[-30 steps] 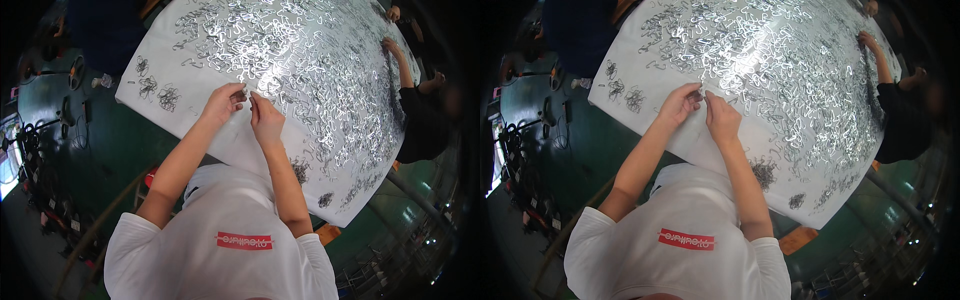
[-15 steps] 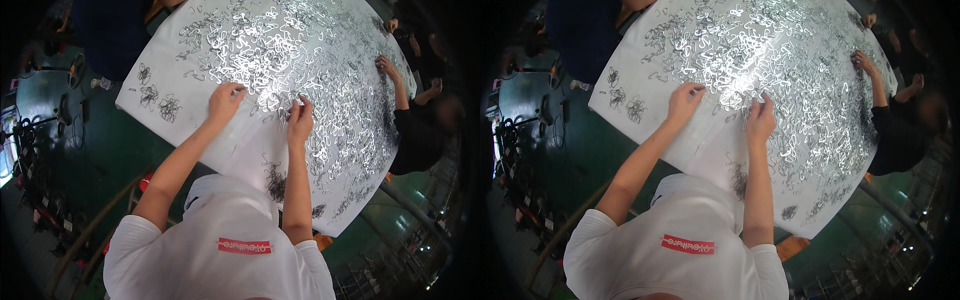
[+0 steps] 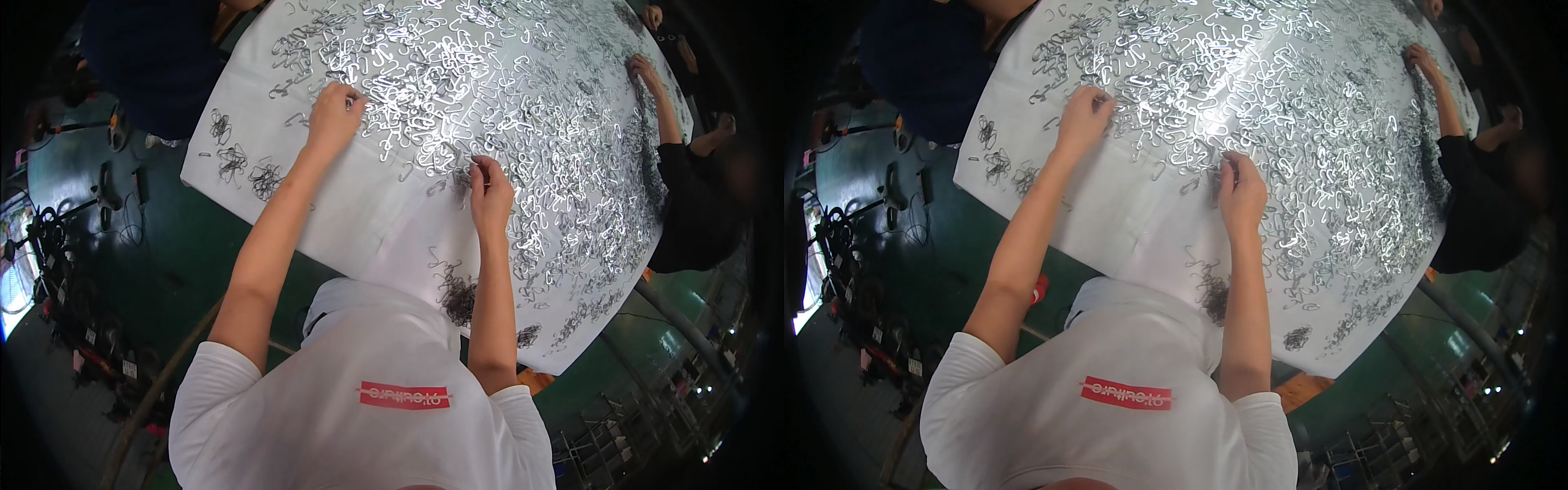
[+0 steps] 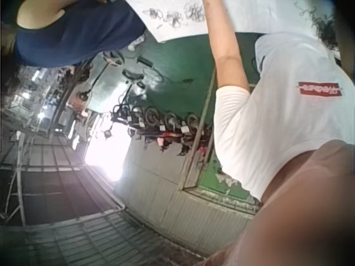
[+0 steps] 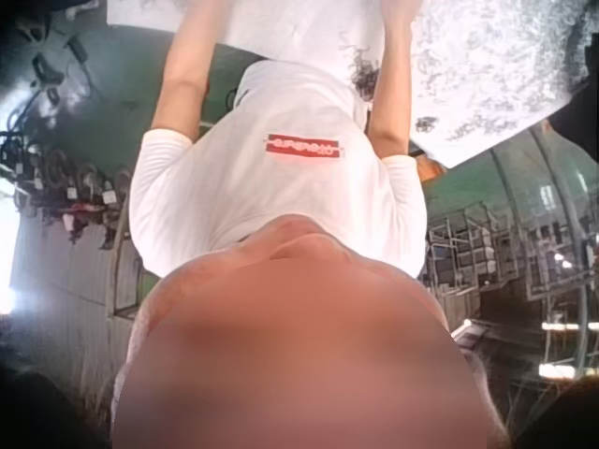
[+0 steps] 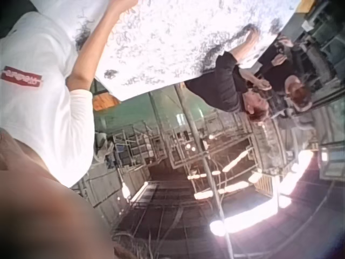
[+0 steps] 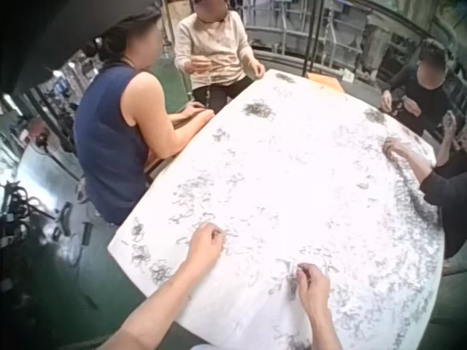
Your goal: The person picks up small metal hooks and S-shaped clips from a table covered in parts and links them together by hand. The person then hangs the assembled chain onto a metal rack and returns to the table to continue linking more parts.
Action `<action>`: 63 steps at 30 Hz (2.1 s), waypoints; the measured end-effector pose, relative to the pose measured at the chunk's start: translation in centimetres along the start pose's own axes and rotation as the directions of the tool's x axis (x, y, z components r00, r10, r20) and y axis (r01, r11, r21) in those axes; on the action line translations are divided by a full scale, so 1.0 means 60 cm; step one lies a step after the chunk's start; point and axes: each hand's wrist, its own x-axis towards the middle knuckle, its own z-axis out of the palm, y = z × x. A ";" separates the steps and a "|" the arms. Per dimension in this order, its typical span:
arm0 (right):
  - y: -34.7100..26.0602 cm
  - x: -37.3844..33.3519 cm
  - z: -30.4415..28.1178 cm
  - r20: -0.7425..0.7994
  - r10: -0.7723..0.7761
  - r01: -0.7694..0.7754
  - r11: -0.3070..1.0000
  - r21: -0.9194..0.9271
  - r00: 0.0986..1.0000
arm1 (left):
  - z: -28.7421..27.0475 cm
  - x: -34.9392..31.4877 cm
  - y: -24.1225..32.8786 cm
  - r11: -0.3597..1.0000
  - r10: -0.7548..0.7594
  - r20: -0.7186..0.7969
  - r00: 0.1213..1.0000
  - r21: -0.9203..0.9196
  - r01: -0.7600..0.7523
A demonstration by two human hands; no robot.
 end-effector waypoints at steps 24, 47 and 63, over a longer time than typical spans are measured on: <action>-0.016 -0.031 0.000 0.136 0.017 -0.029 0.995 0.091 0.991 | -0.037 0.010 -0.017 0.328 -0.190 0.440 0.878 -0.814 0.479; -0.083 0.190 0.134 0.126 -0.424 0.436 0.800 -0.412 0.897 | -0.135 -0.191 -0.121 0.985 -0.173 -0.353 0.919 -0.068 0.159; 0.002 -0.077 0.008 0.028 -0.014 0.017 0.995 -0.102 1.000 | 0.108 -0.195 0.094 0.938 0.326 0.203 0.923 -0.189 -0.290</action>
